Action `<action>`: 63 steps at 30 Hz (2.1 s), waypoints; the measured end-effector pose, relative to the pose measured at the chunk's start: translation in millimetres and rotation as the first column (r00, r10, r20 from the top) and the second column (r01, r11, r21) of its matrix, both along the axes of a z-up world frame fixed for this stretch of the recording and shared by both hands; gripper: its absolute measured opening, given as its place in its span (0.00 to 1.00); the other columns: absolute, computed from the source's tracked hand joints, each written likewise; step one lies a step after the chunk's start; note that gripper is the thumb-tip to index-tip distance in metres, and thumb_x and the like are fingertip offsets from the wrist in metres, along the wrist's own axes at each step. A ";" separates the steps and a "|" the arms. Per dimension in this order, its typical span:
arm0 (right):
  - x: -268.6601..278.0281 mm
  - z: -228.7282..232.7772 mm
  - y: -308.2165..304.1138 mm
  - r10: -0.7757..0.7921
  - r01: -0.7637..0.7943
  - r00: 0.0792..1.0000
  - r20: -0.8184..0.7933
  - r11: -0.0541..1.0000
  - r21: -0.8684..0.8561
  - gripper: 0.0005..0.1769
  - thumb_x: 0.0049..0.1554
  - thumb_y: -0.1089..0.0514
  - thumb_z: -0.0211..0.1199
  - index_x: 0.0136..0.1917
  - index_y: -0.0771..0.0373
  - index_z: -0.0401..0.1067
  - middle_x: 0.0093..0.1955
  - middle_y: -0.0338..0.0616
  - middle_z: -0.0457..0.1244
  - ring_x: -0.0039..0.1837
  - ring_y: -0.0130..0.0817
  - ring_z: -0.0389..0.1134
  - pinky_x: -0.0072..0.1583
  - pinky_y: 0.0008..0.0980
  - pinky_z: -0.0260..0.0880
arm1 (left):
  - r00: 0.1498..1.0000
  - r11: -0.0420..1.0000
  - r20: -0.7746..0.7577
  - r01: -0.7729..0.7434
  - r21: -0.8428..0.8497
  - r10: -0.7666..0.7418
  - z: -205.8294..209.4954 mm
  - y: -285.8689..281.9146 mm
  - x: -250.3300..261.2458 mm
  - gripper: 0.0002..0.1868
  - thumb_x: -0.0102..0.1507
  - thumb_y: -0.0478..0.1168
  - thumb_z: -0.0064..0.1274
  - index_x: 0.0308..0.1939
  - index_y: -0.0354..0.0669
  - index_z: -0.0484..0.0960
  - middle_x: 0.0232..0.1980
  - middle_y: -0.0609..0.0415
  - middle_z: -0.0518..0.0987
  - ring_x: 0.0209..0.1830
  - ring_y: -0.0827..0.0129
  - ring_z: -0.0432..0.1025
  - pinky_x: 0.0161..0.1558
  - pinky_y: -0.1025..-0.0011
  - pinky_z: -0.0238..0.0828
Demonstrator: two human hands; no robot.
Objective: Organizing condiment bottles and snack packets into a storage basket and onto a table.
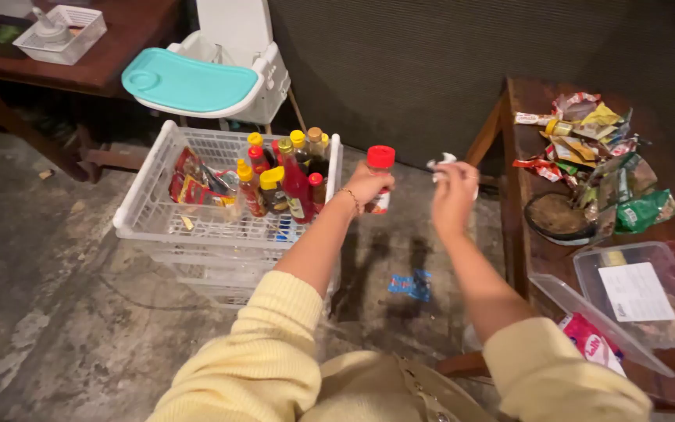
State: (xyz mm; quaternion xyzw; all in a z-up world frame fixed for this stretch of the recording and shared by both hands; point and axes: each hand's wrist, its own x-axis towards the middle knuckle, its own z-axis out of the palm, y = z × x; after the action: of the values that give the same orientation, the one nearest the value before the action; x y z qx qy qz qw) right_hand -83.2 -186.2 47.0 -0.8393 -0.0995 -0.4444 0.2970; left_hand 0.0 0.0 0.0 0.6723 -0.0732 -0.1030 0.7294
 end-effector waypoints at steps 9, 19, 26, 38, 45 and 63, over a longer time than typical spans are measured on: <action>0.5 42.7 48.4 0.241 -0.216 0.970 -0.020 0.901 0.376 0.10 0.60 0.65 0.65 0.56 0.64 0.75 0.51 0.47 0.68 0.54 0.34 0.68 0.58 0.34 0.68 | 0.987 0.964 -0.106 0.087 -0.252 -0.117 74.9 -16.8 -48.1 0.38 0.51 0.31 0.62 0.62 0.52 0.63 0.53 0.52 0.77 0.49 0.61 0.77 0.43 0.49 0.80; 5.5 57.0 50.4 0.435 -0.264 0.900 0.037 0.474 0.840 0.07 0.61 0.64 0.64 0.54 0.64 0.76 0.50 0.38 0.67 0.52 0.25 0.66 0.55 0.27 0.69 | 0.988 0.959 0.089 0.142 -0.245 -0.124 54.0 -15.8 -19.0 0.29 0.62 0.46 0.63 0.63 0.41 0.71 0.57 0.48 0.80 0.53 0.66 0.78 0.51 0.63 0.80; -21.3 60.2 47.0 0.366 -0.336 0.927 -0.080 0.907 0.256 0.11 0.50 0.68 0.70 0.48 0.61 0.81 0.51 0.44 0.66 0.55 0.38 0.69 0.58 0.33 0.69 | 0.952 0.979 0.305 -0.041 0.199 -0.022 31.0 1.2 -15.3 0.27 0.58 0.37 0.64 0.58 0.33 0.74 0.50 0.48 0.83 0.47 0.68 0.79 0.50 0.68 0.79; 2.2 10.6 21.1 0.453 -0.238 0.881 -0.137 0.674 0.700 0.12 0.56 0.66 0.69 0.54 0.64 0.75 0.48 0.37 0.68 0.49 0.23 0.67 0.51 0.25 0.69 | 0.916 0.964 0.401 -0.120 0.239 0.015 37.1 -2.6 -42.7 0.24 0.51 0.39 0.71 0.50 0.37 0.84 0.41 0.49 0.86 0.41 0.69 0.80 0.48 0.67 0.79; 31.4 4.7 19.8 0.627 -0.206 0.774 -0.082 0.372 0.905 0.12 0.55 0.66 0.65 0.54 0.65 0.76 0.47 0.40 0.69 0.47 0.24 0.69 0.49 0.24 0.71 | 0.928 0.994 0.362 0.059 0.090 -0.088 55.4 1.0 -51.8 0.23 0.50 0.33 0.67 0.49 0.35 0.83 0.43 0.49 0.86 0.42 0.69 0.80 0.48 0.67 0.79; 13.0 29.5 32.6 0.503 -0.119 0.858 -0.101 0.387 0.914 0.05 0.57 0.62 0.65 0.48 0.59 0.79 0.46 0.35 0.69 0.50 0.29 0.67 0.53 0.30 0.67 | 0.877 0.910 0.471 -0.268 0.317 0.094 26.6 16.7 -45.6 0.28 0.49 0.35 0.70 0.53 0.37 0.80 0.51 0.43 0.77 0.51 0.54 0.74 0.53 0.62 0.71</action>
State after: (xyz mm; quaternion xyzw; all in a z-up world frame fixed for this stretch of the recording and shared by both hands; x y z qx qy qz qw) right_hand -70.1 -153.6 76.4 -0.5903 0.0443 -0.2007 0.7806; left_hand -45.6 16.7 26.6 0.8077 -0.1529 0.1118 0.5584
